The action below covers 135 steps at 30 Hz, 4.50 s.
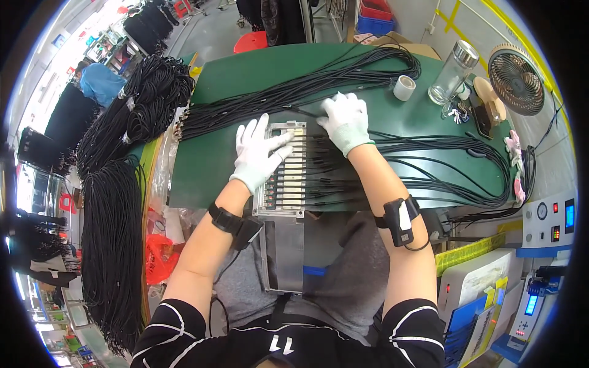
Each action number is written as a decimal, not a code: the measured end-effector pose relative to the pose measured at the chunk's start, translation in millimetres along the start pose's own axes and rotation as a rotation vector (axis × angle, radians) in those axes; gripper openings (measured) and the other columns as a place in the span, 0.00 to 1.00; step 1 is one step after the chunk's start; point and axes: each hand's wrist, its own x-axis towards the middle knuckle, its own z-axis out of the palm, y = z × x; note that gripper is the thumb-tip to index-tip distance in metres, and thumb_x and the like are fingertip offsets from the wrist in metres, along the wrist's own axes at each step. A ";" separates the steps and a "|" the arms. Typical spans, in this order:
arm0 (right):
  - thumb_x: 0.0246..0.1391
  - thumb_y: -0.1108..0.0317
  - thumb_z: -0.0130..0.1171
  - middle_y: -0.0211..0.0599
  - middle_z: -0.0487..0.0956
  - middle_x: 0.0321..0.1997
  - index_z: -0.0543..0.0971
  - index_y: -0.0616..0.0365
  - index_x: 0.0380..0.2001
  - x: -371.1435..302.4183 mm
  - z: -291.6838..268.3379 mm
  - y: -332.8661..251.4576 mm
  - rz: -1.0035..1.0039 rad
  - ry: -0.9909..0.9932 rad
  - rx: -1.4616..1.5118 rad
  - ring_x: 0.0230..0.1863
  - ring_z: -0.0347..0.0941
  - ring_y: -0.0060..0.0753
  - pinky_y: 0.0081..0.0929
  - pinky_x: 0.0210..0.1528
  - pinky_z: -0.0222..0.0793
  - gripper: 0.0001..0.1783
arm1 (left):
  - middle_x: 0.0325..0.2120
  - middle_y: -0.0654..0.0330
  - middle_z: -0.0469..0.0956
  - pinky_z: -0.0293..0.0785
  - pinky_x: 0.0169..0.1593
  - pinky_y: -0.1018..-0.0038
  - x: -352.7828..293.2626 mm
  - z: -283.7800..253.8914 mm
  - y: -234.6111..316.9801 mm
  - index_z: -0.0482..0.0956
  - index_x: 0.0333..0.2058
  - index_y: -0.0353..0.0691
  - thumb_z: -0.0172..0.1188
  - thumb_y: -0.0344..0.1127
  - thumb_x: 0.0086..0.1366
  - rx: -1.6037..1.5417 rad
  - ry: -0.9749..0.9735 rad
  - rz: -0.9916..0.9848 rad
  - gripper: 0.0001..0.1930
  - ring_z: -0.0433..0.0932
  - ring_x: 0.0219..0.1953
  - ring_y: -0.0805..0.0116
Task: The person places a metal fixture onto a machine, removes it, and sets it on a table. They then gather a bundle of black cables and arrange them individually into the slots of the fixture.
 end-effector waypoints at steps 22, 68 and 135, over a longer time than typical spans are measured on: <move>0.44 0.64 0.71 0.33 0.82 0.30 0.83 0.52 0.30 6.8 -26.7 -42.4 -0.173 -0.099 0.556 0.37 0.76 0.43 0.38 0.45 0.70 0.09 | 0.45 0.57 0.83 0.70 0.58 0.60 3.0 0.2 -30.0 0.82 0.27 0.39 0.71 0.36 0.55 -0.787 0.424 -0.128 0.08 0.75 0.53 0.55; 0.42 0.75 0.57 0.50 0.73 0.62 0.81 0.41 0.51 -86.0 -111.0 -83.1 -0.495 -0.191 0.322 0.66 0.65 0.61 0.60 0.68 0.59 0.29 | 0.45 0.60 0.85 0.52 0.71 0.60 -1.2 21.6 -70.9 0.85 0.46 0.47 0.52 0.45 0.72 -0.470 0.120 -0.161 0.15 0.79 0.51 0.60; 0.68 0.56 0.56 0.35 0.83 0.41 0.80 0.65 0.46 -323.7 -377.0 15.2 0.735 0.498 0.712 0.43 0.78 0.26 0.24 0.48 0.73 0.20 | 0.63 0.52 0.71 0.66 0.67 0.63 -94.8 -68.1 131.1 0.70 0.64 0.36 0.66 0.32 0.63 -1.383 -0.565 0.168 0.30 0.68 0.66 0.59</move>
